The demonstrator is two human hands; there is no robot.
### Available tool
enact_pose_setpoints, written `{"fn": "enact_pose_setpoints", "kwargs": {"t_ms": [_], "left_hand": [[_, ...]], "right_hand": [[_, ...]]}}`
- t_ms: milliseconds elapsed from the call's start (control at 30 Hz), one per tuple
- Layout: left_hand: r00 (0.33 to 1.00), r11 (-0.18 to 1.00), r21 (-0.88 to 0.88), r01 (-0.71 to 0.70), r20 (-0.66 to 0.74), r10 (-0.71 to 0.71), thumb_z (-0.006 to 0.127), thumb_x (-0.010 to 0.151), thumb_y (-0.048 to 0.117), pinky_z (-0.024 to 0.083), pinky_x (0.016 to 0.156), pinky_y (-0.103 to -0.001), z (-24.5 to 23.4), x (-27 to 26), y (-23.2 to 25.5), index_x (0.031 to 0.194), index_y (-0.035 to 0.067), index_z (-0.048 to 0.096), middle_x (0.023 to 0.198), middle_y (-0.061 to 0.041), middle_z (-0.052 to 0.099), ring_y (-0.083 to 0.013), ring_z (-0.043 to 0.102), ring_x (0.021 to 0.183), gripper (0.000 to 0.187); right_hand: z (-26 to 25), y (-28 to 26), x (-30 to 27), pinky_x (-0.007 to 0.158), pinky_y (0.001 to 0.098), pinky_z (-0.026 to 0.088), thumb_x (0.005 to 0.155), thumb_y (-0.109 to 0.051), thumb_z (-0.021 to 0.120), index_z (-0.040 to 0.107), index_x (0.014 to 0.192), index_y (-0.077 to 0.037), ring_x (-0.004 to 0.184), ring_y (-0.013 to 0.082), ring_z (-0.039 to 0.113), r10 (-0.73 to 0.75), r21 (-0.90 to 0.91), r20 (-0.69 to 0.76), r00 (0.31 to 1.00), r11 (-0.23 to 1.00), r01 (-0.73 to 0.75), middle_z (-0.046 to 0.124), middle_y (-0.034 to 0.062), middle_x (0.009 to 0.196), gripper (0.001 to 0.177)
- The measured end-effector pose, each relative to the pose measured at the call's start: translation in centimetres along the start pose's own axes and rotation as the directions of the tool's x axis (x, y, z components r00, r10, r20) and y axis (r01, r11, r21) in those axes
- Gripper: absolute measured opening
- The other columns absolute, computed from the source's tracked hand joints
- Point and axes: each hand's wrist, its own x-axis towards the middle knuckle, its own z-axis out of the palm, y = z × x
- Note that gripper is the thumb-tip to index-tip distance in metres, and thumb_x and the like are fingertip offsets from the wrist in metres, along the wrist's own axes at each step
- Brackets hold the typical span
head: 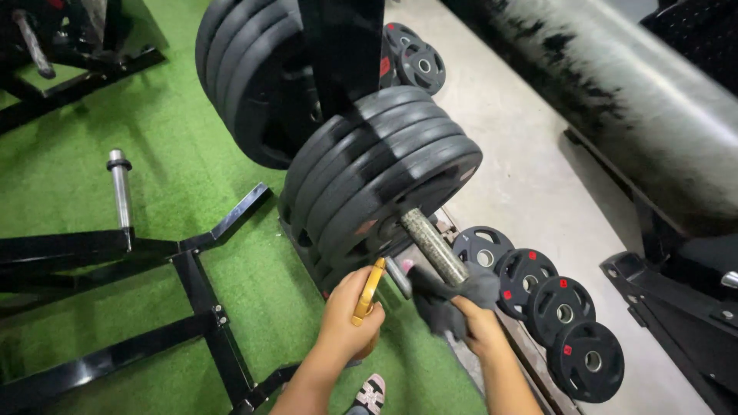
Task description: Cleaning and wiping down weight plates on a gym machine using a spray bottle and cloth.
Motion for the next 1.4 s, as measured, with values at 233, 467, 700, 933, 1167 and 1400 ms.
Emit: {"fn": "enact_pose_setpoints", "kwargs": {"t_ms": [233, 467, 700, 933, 1167, 1400], "left_hand": [[0.999, 0.999, 0.028, -0.029, -0.043, 0.031, 0.067, 0.073, 0.008, 0.052, 0.095, -0.039, -1.7, -0.7, -2.2, 0.125, 0.006, 0.063, 0.12, -0.015, 0.068, -0.0347, 0.066, 0.111, 0.052], [0.979, 0.978, 0.082, 0.191, -0.09, -0.183, 0.066, 0.073, 0.009, 0.054, 0.09, -0.037, -4.9, -2.1, -2.6, 0.127, 0.011, 0.065, 0.114, -0.012, 0.069, -0.0314, 0.07, 0.101, 0.054], [0.963, 0.97, 0.037, 0.242, -0.13, -0.235, 0.067, 0.07, 0.008, 0.055, 0.084, -0.038, -7.3, -4.5, -7.3, 0.127, 0.011, 0.063, 0.111, -0.011, 0.07, -0.0307, 0.072, 0.095, 0.057], [0.976, 0.983, 0.08, 0.167, -0.152, -0.153, 0.069, 0.073, 0.009, 0.054, 0.087, -0.04, -9.1, -6.0, -12.7, 0.13, 0.007, 0.061, 0.112, -0.015, 0.069, -0.0342, 0.068, 0.103, 0.057], [0.973, 0.975, 0.064, 0.211, -0.106, -0.204, 0.068, 0.074, 0.01, 0.054, 0.086, -0.042, -10.4, -5.1, -17.2, 0.13, 0.009, 0.059, 0.111, -0.016, 0.068, -0.0367, 0.066, 0.103, 0.057], [0.974, 0.973, 0.051, 0.225, -0.021, -0.224, 0.066, 0.073, 0.01, 0.056, 0.083, -0.041, -13.6, -3.5, -19.9, 0.134, 0.009, 0.056, 0.122, -0.013, 0.065, -0.0373, 0.067, 0.102, 0.062]], "right_hand": [[18.1, -1.0, 2.2, 0.084, 0.0376, 0.06, 0.085, -0.009, 0.068, 0.068, 0.119, -0.004, 0.096, 0.0245, 0.072, -0.08, 0.321, 0.019, 0.997, 0.944, 0.07, 0.073, 0.0095, 0.11, 0.034], [26.0, 3.9, 2.2, 0.096, 0.0381, 0.05, 0.094, -0.012, 0.06, 0.057, 0.134, 0.002, 0.114, 0.0247, 0.061, -0.402, 0.013, -0.316, 0.859, 0.904, 0.428, 0.064, 0.0101, 0.131, 0.042], [24.9, 0.3, -2.8, 0.093, 0.043, 0.052, 0.09, -0.019, 0.07, 0.07, 0.117, 0.003, 0.103, 0.0279, 0.064, -0.093, 0.268, -0.196, 0.976, 0.952, 0.144, 0.071, 0.0089, 0.109, 0.035], [22.7, -1.1, 4.2, 0.102, 0.0455, 0.051, 0.091, -0.03, 0.057, 0.068, 0.11, -0.012, 0.107, 0.0274, 0.066, -0.106, 0.611, 0.136, 0.985, 0.792, 0.001, 0.074, 0.0055, 0.108, 0.028], [19.5, 5.8, -1.0, 0.069, 0.0385, 0.046, 0.096, -0.019, 0.062, 0.065, 0.109, 0.003, 0.086, 0.0209, 0.061, -0.228, -0.027, -0.109, 0.968, 0.974, 0.226, 0.066, 0.0065, 0.095, 0.026], [20.2, 13.8, -2.3, 0.055, 0.0479, 0.039, 0.088, -0.023, 0.067, 0.068, 0.106, 0.001, 0.06, 0.0327, 0.053, 0.164, -0.653, -0.208, 0.964, 0.711, -0.261, 0.062, 0.0168, 0.072, 0.029]]}}
